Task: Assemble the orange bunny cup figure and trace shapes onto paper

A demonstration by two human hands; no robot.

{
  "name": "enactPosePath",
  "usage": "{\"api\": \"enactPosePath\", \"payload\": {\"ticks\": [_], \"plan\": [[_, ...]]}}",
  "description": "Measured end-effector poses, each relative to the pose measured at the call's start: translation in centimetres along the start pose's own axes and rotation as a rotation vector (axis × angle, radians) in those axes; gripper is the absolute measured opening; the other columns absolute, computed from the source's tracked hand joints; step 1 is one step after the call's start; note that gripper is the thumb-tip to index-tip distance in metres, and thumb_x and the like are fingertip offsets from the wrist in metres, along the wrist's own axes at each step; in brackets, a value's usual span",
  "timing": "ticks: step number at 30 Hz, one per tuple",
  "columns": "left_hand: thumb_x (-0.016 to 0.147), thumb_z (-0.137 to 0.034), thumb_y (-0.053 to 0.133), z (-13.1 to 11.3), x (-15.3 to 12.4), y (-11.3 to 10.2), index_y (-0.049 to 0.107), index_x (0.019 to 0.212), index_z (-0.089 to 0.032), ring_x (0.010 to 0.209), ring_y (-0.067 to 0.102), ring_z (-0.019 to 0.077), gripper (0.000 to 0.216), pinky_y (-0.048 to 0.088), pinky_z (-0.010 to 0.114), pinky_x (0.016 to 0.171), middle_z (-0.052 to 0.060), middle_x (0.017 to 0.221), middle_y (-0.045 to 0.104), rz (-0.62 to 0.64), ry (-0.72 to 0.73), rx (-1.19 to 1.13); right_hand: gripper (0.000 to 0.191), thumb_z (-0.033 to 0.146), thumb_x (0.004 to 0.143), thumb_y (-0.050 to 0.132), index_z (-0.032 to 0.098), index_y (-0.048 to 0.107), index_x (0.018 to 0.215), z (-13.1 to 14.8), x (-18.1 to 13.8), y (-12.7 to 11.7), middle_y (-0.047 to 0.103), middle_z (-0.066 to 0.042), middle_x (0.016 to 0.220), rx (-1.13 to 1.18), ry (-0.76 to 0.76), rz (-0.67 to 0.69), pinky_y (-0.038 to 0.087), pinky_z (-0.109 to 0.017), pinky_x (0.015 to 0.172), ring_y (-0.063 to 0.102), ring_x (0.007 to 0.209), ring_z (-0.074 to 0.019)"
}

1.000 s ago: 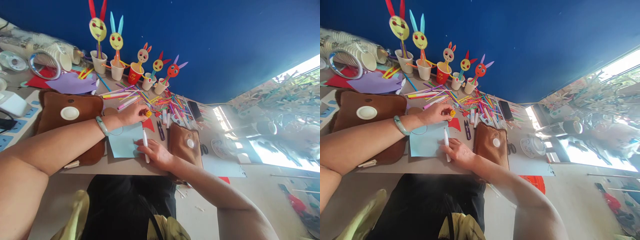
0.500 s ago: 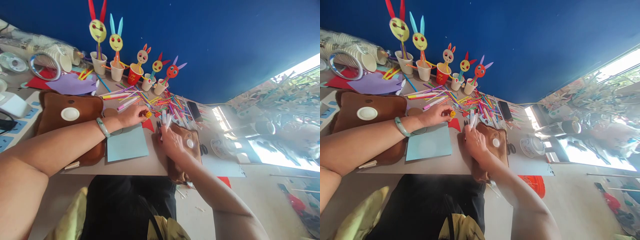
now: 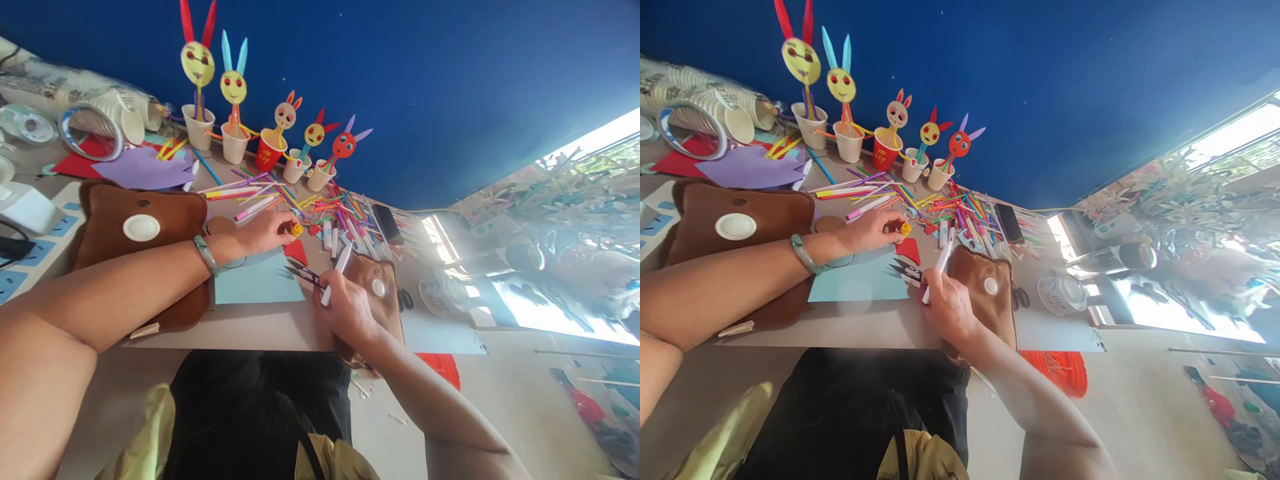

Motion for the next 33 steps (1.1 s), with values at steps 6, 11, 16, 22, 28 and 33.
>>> {"api": "enactPosePath", "payload": {"ticks": [6,11,16,22,28,33], "plan": [[0.079,-0.025,0.069,0.5,0.0,0.3,0.069,0.104,-0.018,0.071,0.061,0.0128,0.026,0.046,0.025,0.068,0.002,0.086,0.075,-0.002,-0.01,0.01,0.011,0.011,0.086,0.053,0.022,0.052,0.089,1.3,-0.3,1.5,0.063,0.002,0.067,0.089,-0.29,-0.039,0.033,-0.024,0.054,0.052,0.055,-0.0124],[0.079,-0.025,0.068,0.1,0.0,0.1,0.068,0.101,-0.018,0.073,0.063,0.0132,0.023,0.047,0.025,0.068,0.002,0.087,0.075,0.006,0.014,-0.016,0.013,0.009,0.087,0.051,0.021,0.053,0.088,2.7,-0.4,2.0,0.074,-0.007,0.093,0.091,-0.502,-0.051,0.046,-0.029,0.067,0.062,0.073,-0.0167],[0.078,-0.025,0.067,-0.2,0.0,-0.2,0.068,0.099,-0.018,0.077,0.065,0.0142,0.022,0.048,0.025,0.07,0.002,0.088,0.074,0.002,-0.007,-0.025,0.027,0.003,0.081,0.047,0.021,0.054,0.1,3.7,0.0,3.0,0.067,-0.013,0.13,0.176,-0.695,0.034,0.051,-0.047,0.102,0.059,0.125,-0.025],[0.078,-0.025,0.067,-0.4,0.1,-0.2,0.067,0.099,-0.018,0.077,0.066,0.0145,0.022,0.05,0.025,0.071,0.002,0.087,0.074,0.029,-0.024,-0.059,0.025,0.006,0.084,0.056,0.018,0.054,0.106,3.8,-0.4,4.0,0.059,-0.02,0.141,0.258,-0.733,0.143,0.044,-0.051,0.114,0.046,0.143,-0.027],[0.077,-0.027,0.067,-0.4,0.1,-0.2,0.067,0.098,-0.018,0.074,0.064,0.0136,0.022,0.049,0.025,0.071,0.002,0.086,0.075,0.021,-0.028,-0.055,0.031,0.003,0.083,0.049,0.019,0.055,0.109,4.1,-1.6,3.6,0.058,-0.015,0.145,0.25,-0.733,0.191,0.043,-0.05,0.116,0.044,0.145,-0.0255],[0.077,-0.028,0.067,-0.5,0.2,-0.3,0.067,0.096,-0.019,0.073,0.064,0.0133,0.022,0.048,0.024,0.07,0.001,0.086,0.075,0.025,-0.047,-0.039,0.033,0.001,0.08,0.049,0.017,0.055,0.108,4.2,-1.8,3.3,0.059,-0.018,0.144,0.243,-0.75,0.217,0.043,-0.048,0.116,0.046,0.143,-0.0263]]}}
Point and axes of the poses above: each hand's wrist, its own x-axis towards the middle knuckle, its own y-axis out of the palm, z = x × y, the point moved 3 cm from there along x, towards the middle knuckle
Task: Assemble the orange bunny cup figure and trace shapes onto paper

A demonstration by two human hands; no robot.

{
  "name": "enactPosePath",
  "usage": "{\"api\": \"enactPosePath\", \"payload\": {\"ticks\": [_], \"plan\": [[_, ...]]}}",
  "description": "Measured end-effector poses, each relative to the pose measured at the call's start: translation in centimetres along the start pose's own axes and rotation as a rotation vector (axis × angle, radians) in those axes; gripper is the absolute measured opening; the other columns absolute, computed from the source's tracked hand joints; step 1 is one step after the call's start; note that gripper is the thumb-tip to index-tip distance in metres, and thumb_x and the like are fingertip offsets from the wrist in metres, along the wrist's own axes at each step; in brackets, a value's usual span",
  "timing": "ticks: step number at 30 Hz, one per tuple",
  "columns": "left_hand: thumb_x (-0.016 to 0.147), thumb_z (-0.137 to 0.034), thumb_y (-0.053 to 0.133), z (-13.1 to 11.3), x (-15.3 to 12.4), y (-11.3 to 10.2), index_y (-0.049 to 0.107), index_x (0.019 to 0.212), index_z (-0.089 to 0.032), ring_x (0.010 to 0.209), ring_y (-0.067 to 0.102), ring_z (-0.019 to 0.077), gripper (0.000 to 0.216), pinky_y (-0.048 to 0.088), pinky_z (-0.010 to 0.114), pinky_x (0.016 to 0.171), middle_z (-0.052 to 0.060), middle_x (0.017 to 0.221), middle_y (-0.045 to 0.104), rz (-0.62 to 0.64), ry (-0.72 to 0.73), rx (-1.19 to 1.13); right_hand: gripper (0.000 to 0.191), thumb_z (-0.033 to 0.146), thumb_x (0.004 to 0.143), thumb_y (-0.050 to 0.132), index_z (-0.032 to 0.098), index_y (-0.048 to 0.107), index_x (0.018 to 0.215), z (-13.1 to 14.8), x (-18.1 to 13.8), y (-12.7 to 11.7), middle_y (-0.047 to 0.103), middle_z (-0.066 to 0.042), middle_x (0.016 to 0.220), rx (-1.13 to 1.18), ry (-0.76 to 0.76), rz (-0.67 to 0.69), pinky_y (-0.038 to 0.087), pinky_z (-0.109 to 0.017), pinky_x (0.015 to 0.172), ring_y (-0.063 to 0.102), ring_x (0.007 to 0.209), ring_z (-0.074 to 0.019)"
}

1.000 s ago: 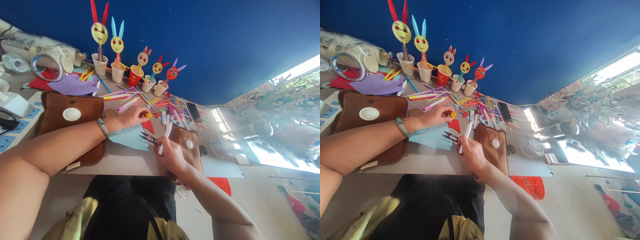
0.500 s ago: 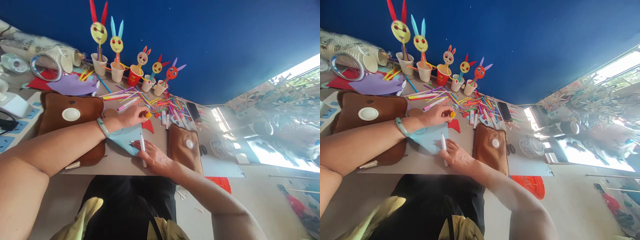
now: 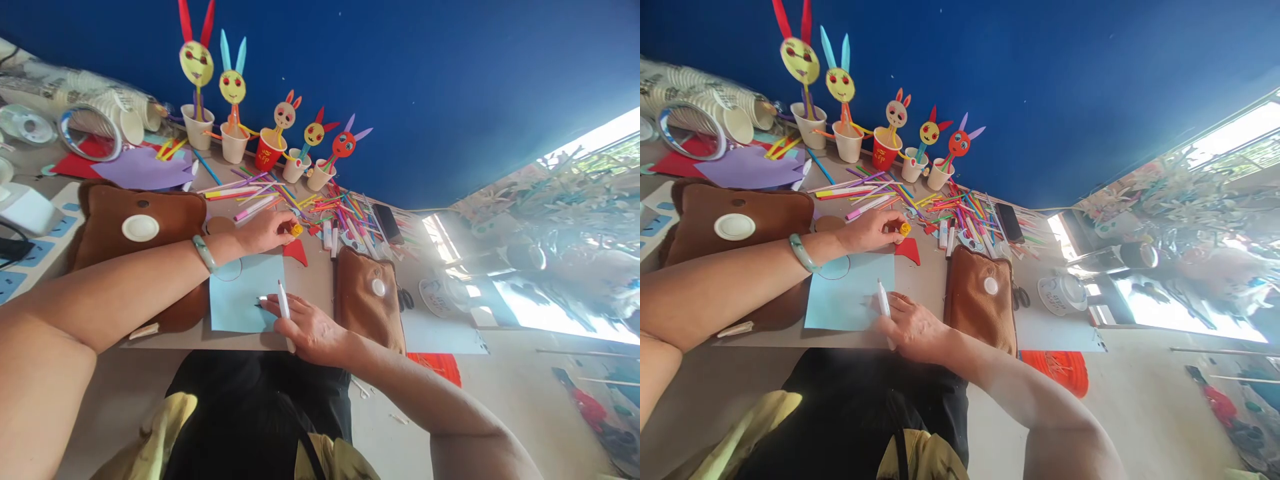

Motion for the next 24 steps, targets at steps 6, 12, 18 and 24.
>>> {"api": "enactPosePath", "payload": {"ticks": [6,12,18,24], "plan": [[0.077,-0.027,0.066,0.0,-0.1,0.0,0.067,0.094,-0.019,0.073,0.063,0.0133,0.019,0.048,0.024,0.071,0.001,0.086,0.074,0.002,0.024,0.008,0.028,0.018,0.093,0.051,0.019,0.051,0.121,-1.0,-0.3,-3.1,0.068,-0.018,0.129,0.17,-0.03,-0.239,0.05,-0.048,0.106,0.061,0.127,-0.0266],[0.076,-0.027,0.067,-0.1,0.0,-0.1,0.068,0.097,-0.018,0.066,0.059,0.0118,0.023,0.045,0.024,0.065,0.001,0.084,0.073,0.003,0.005,0.046,0.035,0.037,0.105,0.037,0.023,0.053,0.133,-4.2,-1.0,-5.2,0.076,-0.004,0.088,0.416,0.534,-0.538,0.057,-0.034,0.075,0.068,0.066,-0.0166],[0.077,-0.031,0.066,-0.6,-0.1,-0.6,0.069,0.093,-0.016,0.073,0.061,0.0143,0.023,0.045,0.025,0.068,0.002,0.082,0.071,0.024,0.054,0.031,0.045,0.058,0.097,0.046,0.019,0.069,0.096,-8.8,-0.1,-4.5,0.06,0.001,0.06,0.529,0.887,-0.7,0.042,-0.026,0.051,0.05,0.048,-0.0117],[0.082,-0.039,0.063,-0.6,-0.2,-0.6,0.07,0.096,-0.016,0.073,0.062,0.0149,0.028,0.044,0.024,0.064,0.003,0.082,0.072,0.059,0.064,-0.02,0.033,0.052,0.088,0.059,0.02,0.06,0.092,-11.7,1.8,-3.2,0.062,0.002,0.061,0.663,0.921,-0.783,0.042,-0.026,0.049,0.054,0.047,-0.0124]]}}
Point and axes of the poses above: each hand's wrist, its own x-axis towards the middle knuckle, its own y-axis out of the palm, z = x × y, the point moved 3 cm from there along x, towards the middle knuckle
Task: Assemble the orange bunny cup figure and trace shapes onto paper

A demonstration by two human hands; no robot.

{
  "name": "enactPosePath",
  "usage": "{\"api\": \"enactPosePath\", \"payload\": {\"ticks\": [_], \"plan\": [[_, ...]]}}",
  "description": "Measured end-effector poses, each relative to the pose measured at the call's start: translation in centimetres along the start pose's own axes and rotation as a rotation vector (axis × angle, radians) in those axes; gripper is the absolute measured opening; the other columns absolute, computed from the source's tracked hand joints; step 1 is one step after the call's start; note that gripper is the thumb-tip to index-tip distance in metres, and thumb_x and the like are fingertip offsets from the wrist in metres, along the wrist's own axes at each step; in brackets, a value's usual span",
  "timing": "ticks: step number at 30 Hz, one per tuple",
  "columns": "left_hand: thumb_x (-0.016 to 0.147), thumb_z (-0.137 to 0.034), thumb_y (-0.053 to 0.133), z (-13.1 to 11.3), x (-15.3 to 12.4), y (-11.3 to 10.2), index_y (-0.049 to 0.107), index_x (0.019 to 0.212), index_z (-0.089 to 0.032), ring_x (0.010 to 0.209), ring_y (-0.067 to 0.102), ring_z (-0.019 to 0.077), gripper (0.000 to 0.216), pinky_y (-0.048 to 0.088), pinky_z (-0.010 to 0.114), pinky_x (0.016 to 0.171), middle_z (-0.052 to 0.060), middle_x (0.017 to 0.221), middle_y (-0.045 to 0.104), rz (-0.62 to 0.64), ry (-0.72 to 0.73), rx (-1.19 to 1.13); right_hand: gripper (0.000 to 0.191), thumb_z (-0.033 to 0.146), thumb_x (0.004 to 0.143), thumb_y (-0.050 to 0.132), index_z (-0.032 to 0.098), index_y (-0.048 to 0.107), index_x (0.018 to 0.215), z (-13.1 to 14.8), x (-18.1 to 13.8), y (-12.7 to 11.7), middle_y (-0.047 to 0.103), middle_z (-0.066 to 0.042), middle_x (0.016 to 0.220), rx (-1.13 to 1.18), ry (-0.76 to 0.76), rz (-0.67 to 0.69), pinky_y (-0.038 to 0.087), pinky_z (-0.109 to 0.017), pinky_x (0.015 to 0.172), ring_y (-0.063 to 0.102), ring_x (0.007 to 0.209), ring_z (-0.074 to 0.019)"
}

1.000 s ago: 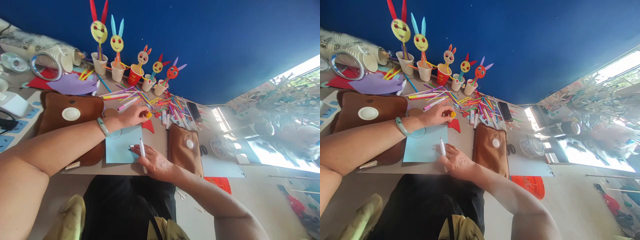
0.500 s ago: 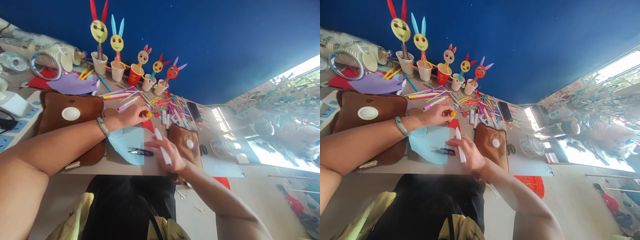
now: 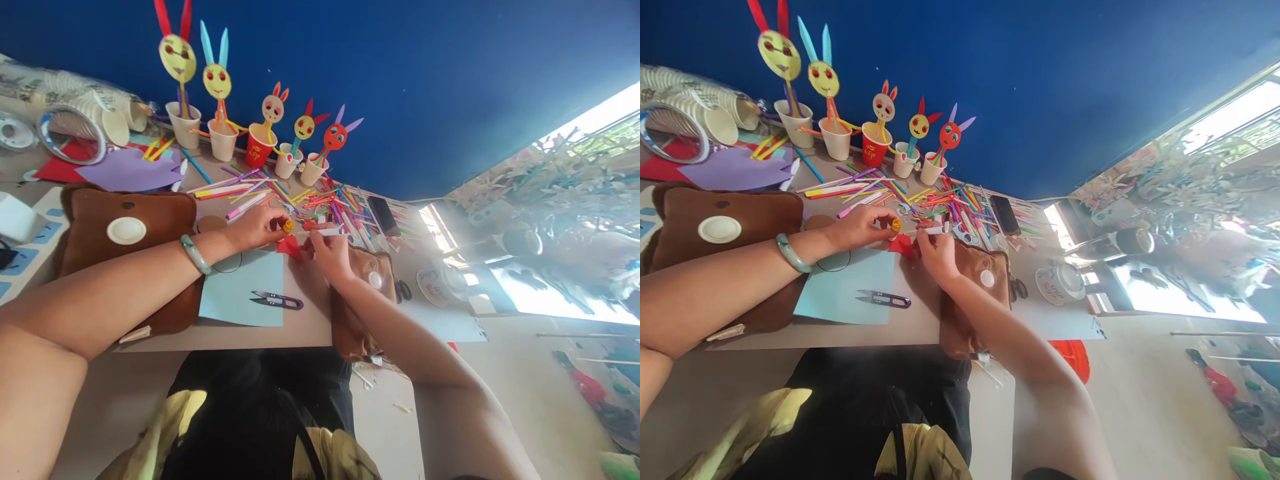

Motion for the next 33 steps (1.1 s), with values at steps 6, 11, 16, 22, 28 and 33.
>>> {"api": "enactPosePath", "payload": {"ticks": [6,11,16,22,28,33], "plan": [[0.084,-0.038,0.064,0.0,0.0,0.0,0.07,0.096,-0.016,0.069,0.061,0.0145,0.026,0.043,0.025,0.064,0.004,0.08,0.073,-0.019,-0.028,0.019,0.017,0.039,0.084,0.061,0.023,0.055,0.089,-0.6,0.6,1.3,0.057,0.005,0.052,0.011,0.023,0.055,0.042,-0.028,0.046,0.054,0.044,-0.0147],[0.083,-0.036,0.065,0.1,0.1,0.0,0.071,0.097,-0.016,0.068,0.06,0.014,0.025,0.042,0.024,0.064,0.002,0.077,0.073,-0.04,-0.016,0.045,0.016,0.039,0.085,0.06,0.025,0.052,0.087,-0.7,0.4,1.6,0.057,0.005,0.05,-0.003,0.012,0.08,0.041,-0.029,0.046,0.054,0.043,-0.0161],[0.083,-0.035,0.067,0.2,0.1,0.1,0.072,0.097,-0.016,0.068,0.059,0.0137,0.024,0.042,0.025,0.065,0.002,0.075,0.072,-0.045,-0.015,0.07,0.018,0.041,0.087,0.059,0.025,0.052,0.087,-0.8,0.4,1.7,0.058,0.004,0.054,0.006,-0.004,0.087,0.041,-0.029,0.047,0.054,0.045,-0.0155],[0.082,-0.035,0.067,-0.1,0.1,0.0,0.071,0.096,-0.016,0.069,0.059,0.0137,0.023,0.042,0.024,0.063,0.002,0.078,0.072,-0.052,-0.012,0.068,0.024,0.047,0.089,0.059,0.024,0.053,0.087,-0.9,0.4,1.9,0.058,0.003,0.058,-0.01,-0.002,0.1,0.044,-0.029,0.048,0.054,0.047,-0.0143],[0.08,-0.031,0.068,0.1,0.2,0.0,0.073,0.098,-0.016,0.069,0.059,0.0144,0.024,0.042,0.025,0.063,0.003,0.081,0.073,-0.057,-0.035,0.08,0.027,0.05,0.089,0.058,0.024,0.052,0.084,-1.0,0.4,2.0,0.061,0.001,0.063,-0.011,-0.019,0.137,0.046,-0.03,0.05,0.056,0.05,-0.0145],[0.079,-0.029,0.069,0.2,0.2,0.0,0.073,0.097,-0.017,0.071,0.06,0.0145,0.022,0.042,0.025,0.064,0.003,0.081,0.073,-0.06,-0.039,0.075,0.021,0.044,0.09,0.058,0.024,0.053,0.085,-0.7,0.3,1.8,0.06,0.003,0.06,-0.025,-0.023,0.132,0.046,-0.029,0.052,0.057,0.051,-0.0145]]}}
Point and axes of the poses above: each hand's wrist, its own x-axis towards the middle knuckle, its own y-axis out of the palm, z = x × y, the point moved 3 cm from there along x, towards the middle knuckle
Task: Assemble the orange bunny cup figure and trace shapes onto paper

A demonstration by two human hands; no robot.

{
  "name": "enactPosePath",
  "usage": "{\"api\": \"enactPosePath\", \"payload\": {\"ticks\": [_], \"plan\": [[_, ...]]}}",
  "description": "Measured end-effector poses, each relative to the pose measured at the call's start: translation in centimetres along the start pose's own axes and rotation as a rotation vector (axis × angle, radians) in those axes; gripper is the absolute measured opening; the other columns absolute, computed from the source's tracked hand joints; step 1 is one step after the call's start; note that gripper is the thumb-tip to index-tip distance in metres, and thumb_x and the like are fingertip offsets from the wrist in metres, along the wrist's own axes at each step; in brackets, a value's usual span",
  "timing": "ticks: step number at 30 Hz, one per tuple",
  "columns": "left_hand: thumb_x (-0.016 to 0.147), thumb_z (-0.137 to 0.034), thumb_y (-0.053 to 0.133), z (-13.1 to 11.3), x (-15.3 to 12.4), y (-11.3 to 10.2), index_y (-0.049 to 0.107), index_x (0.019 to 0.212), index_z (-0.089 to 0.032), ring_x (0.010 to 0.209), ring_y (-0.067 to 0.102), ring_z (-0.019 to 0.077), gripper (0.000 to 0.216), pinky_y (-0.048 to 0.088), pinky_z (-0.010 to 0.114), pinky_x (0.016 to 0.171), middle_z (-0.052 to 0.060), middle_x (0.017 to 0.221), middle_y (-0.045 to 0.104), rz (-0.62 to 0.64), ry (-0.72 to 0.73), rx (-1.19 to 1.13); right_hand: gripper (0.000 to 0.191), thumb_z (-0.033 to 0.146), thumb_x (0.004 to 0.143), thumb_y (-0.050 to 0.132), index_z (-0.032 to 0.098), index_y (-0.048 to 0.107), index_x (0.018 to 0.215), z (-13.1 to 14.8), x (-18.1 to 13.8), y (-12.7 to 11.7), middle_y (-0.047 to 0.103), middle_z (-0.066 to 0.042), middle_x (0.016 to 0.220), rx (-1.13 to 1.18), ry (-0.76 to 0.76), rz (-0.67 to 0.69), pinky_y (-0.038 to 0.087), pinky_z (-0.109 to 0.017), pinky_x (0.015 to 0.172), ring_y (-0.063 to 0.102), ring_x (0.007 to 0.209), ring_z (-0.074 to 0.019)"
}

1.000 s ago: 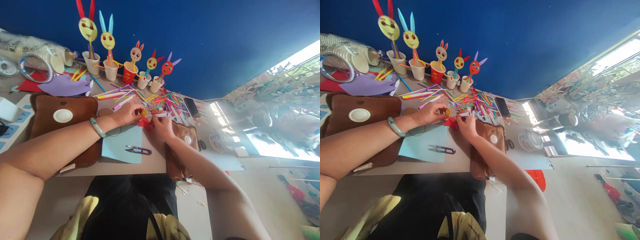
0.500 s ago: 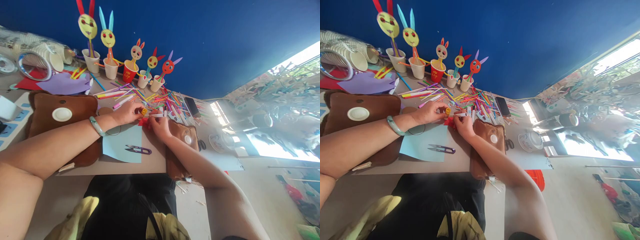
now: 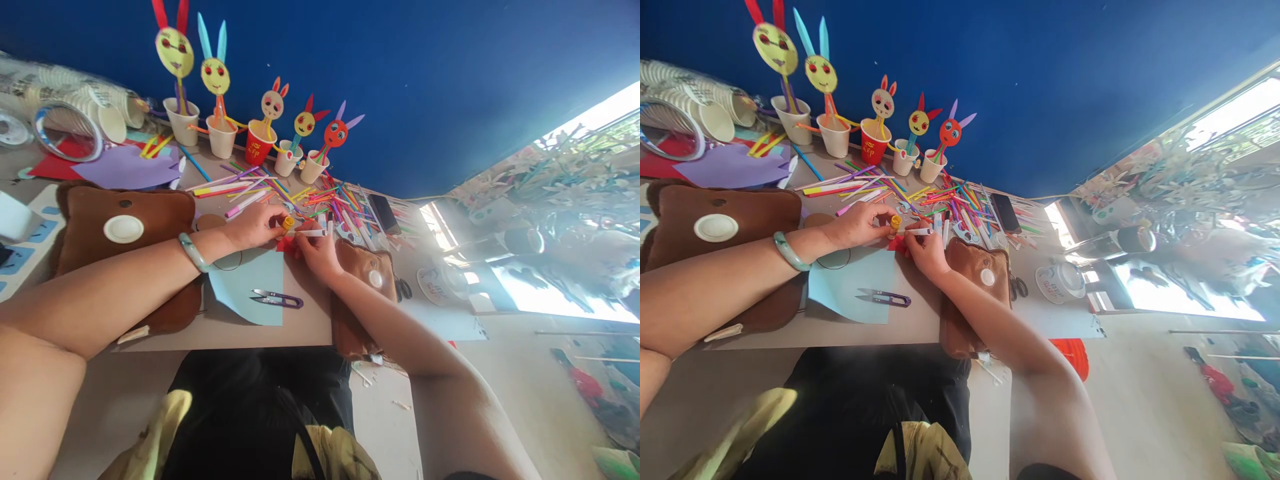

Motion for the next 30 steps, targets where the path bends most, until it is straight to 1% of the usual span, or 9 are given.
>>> {"api": "enactPosePath", "payload": {"ticks": [4,10,14,18,24,28,30], "plan": [[0.08,-0.032,0.068,0.0,0.0,0.0,0.072,0.096,-0.017,0.07,0.06,0.0151,0.022,0.042,0.025,0.062,0.003,0.078,0.073,0.01,-0.005,-0.005,0.017,0.039,0.09,0.059,0.024,0.054,0.085,0.2,-0.4,-0.2,0.06,0.003,0.056,-0.01,0.009,0.009,0.046,-0.03,0.053,0.058,0.051,-0.0157],[0.08,-0.033,0.069,0.0,0.0,0.0,0.072,0.096,-0.016,0.07,0.06,0.0153,0.023,0.042,0.025,0.063,0.004,0.079,0.072,0.017,-0.012,0.005,0.016,0.039,0.09,0.059,0.024,0.056,0.085,0.7,-1.3,-0.4,0.062,0.002,0.056,-0.047,0.014,-0.005,0.049,-0.031,0.057,0.06,0.053,-0.0167],[0.08,-0.034,0.068,-0.2,-0.1,-0.1,0.071,0.095,-0.016,0.071,0.061,0.0153,0.023,0.043,0.026,0.066,0.003,0.081,0.073,0.014,0.004,0.026,0.015,0.035,0.09,0.056,0.022,0.058,0.085,1.0,-1.8,-0.2,0.061,0.004,0.055,-0.093,-0.017,-0.002,0.046,-0.027,0.057,0.058,0.053,-0.0144],[0.081,-0.035,0.067,0.0,-0.1,0.0,0.071,0.098,-0.016,0.07,0.061,0.0149,0.025,0.043,0.025,0.066,0.003,0.081,0.074,0.012,0.003,0.049,0.018,0.038,0.09,0.055,0.02,0.059,0.088,1.2,-2.1,0.0,0.059,0.006,0.054,-0.095,-0.042,0.001,0.043,-0.025,0.055,0.057,0.051,-0.0122],[0.079,-0.034,0.069,0.6,0.0,0.2,0.071,0.097,-0.016,0.07,0.061,0.0151,0.025,0.042,0.025,0.065,0.003,0.081,0.074,-0.022,0.05,0.064,0.022,0.042,0.091,0.056,0.02,0.061,0.091,1.2,-2.2,0.0,0.062,0.004,0.058,-0.098,-0.088,0.013,0.045,-0.026,0.057,0.059,0.052,-0.013],[0.079,-0.036,0.07,0.6,0.0,0.1,0.072,0.098,-0.016,0.07,0.061,0.0153,0.028,0.042,0.025,0.065,0.003,0.08,0.073,0.002,0.044,0.044,0.021,0.041,0.092,0.056,0.02,0.06,0.091,0.9,-2.4,-0.4,0.063,0.003,0.059,-0.127,-0.102,-0.025,0.045,-0.026,0.055,0.059,0.051,-0.0133],[0.079,-0.035,0.07,0.5,0.0,0.1,0.072,0.099,-0.015,0.069,0.06,0.0153,0.028,0.041,0.025,0.065,0.003,0.078,0.072,0.01,0.028,0.044,0.02,0.04,0.092,0.056,0.02,0.06,0.09,0.8,-2.6,-0.5,0.063,0.003,0.06,-0.164,-0.123,-0.022,0.045,-0.025,0.056,0.059,0.052,-0.0131]]}}
Point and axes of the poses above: each hand's wrist, its own x-axis towards the middle knuckle, its own y-axis out of the palm, z = x × y, the point moved 3 cm from there along x, towards the middle knuckle
